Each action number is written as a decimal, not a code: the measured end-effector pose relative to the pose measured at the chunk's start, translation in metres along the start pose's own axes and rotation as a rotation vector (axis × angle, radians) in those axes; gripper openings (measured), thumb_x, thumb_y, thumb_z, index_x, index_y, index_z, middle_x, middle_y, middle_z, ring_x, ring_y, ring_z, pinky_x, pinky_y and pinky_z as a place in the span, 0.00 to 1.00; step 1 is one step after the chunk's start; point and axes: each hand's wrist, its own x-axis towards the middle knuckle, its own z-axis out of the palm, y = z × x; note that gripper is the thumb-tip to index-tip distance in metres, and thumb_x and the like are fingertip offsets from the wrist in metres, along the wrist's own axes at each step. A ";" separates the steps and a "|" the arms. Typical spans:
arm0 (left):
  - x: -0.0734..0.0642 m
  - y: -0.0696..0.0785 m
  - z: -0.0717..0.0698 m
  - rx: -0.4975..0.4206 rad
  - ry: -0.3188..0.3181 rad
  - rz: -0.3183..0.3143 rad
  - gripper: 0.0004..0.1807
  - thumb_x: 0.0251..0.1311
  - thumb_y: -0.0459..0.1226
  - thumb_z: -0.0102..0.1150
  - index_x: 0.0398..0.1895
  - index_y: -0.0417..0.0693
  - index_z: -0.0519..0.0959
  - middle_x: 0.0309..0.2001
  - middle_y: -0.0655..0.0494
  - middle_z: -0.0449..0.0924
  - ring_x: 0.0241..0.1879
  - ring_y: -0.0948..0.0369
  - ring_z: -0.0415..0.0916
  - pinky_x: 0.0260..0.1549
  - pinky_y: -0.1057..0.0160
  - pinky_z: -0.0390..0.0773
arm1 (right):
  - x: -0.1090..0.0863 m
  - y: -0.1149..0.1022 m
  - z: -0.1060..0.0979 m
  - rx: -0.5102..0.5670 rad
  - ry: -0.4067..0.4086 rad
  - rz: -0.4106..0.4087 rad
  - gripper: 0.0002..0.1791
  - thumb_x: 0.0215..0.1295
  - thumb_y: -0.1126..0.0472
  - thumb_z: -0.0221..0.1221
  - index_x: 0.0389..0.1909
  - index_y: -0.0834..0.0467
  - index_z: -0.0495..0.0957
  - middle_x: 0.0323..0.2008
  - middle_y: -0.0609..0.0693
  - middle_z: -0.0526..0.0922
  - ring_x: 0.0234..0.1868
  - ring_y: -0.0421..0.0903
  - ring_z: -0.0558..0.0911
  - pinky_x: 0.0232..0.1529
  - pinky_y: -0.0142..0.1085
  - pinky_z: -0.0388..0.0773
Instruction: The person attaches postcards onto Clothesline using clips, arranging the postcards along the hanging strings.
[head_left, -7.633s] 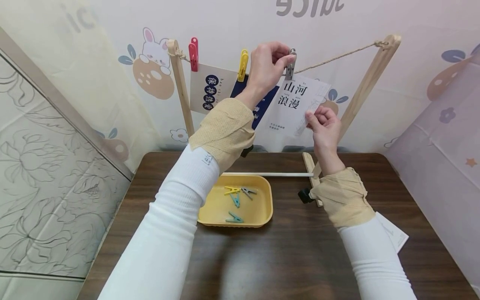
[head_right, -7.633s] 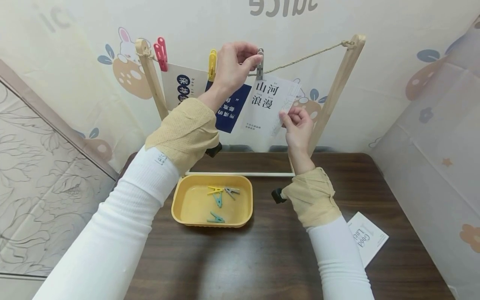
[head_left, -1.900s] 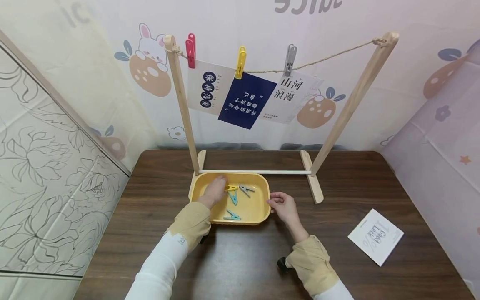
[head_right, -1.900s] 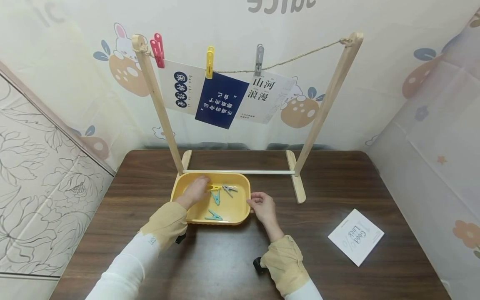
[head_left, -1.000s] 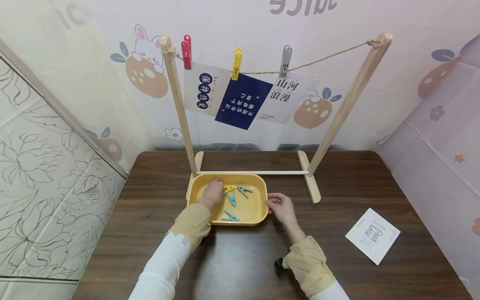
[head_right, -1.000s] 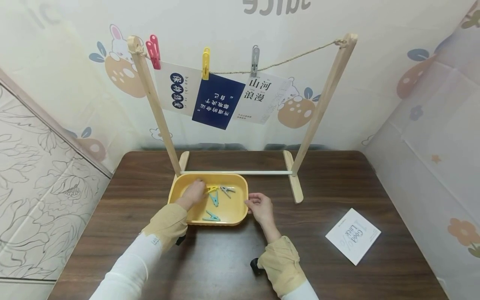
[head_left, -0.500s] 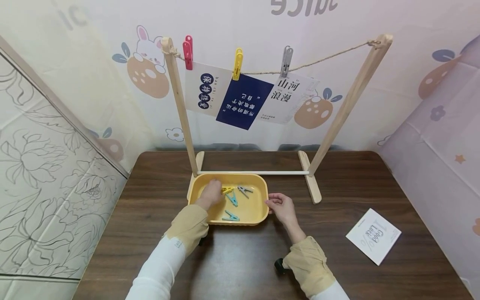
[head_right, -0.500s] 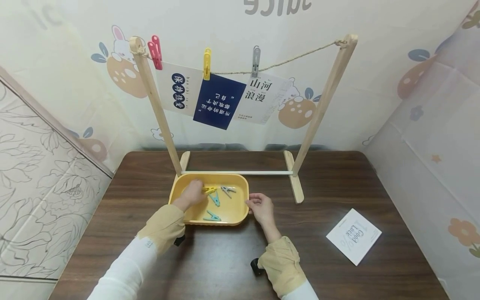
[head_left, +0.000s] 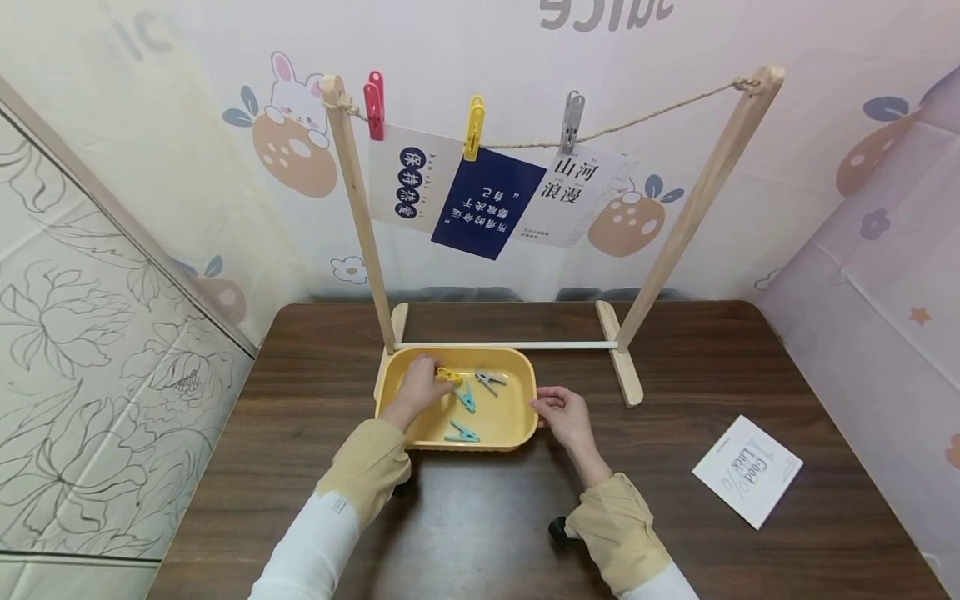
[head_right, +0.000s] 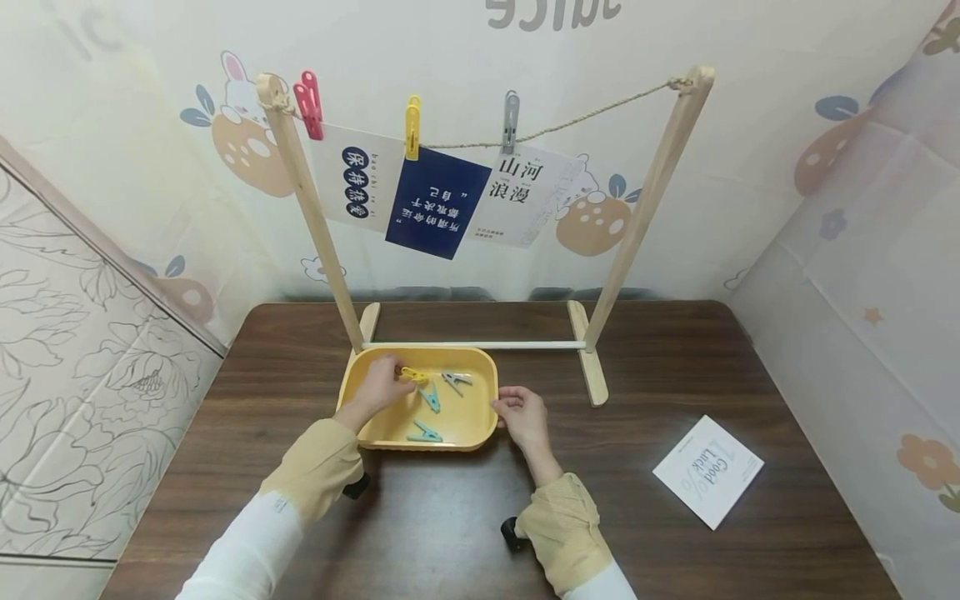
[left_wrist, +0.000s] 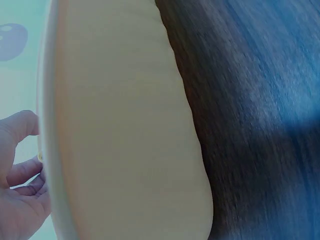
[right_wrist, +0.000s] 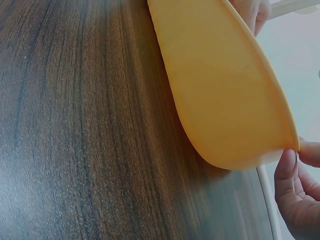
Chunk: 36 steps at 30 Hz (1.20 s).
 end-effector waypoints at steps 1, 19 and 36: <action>-0.001 0.000 -0.001 -0.012 0.016 0.008 0.14 0.46 0.35 0.64 0.33 0.32 0.76 0.33 0.42 0.72 0.31 0.55 0.67 0.29 0.60 0.70 | 0.000 0.000 0.000 0.005 0.002 0.000 0.12 0.52 0.75 0.57 0.39 0.76 0.72 0.22 0.54 0.76 0.16 0.38 0.73 0.18 0.31 0.75; -0.029 0.026 -0.012 -0.079 0.223 0.173 0.14 0.45 0.35 0.65 0.33 0.33 0.78 0.29 0.46 0.74 0.30 0.53 0.72 0.28 0.63 0.72 | 0.016 0.043 -0.010 0.042 -0.021 -0.142 0.16 0.56 0.60 0.59 0.37 0.71 0.74 0.24 0.53 0.79 0.19 0.40 0.76 0.20 0.32 0.76; -0.059 0.053 -0.018 -0.171 0.328 0.256 0.12 0.42 0.33 0.66 0.31 0.36 0.77 0.27 0.48 0.75 0.26 0.61 0.71 0.27 0.66 0.74 | -0.011 0.018 -0.088 -0.174 0.190 -0.043 0.19 0.60 0.61 0.55 0.42 0.75 0.71 0.30 0.61 0.80 0.20 0.37 0.77 0.24 0.32 0.77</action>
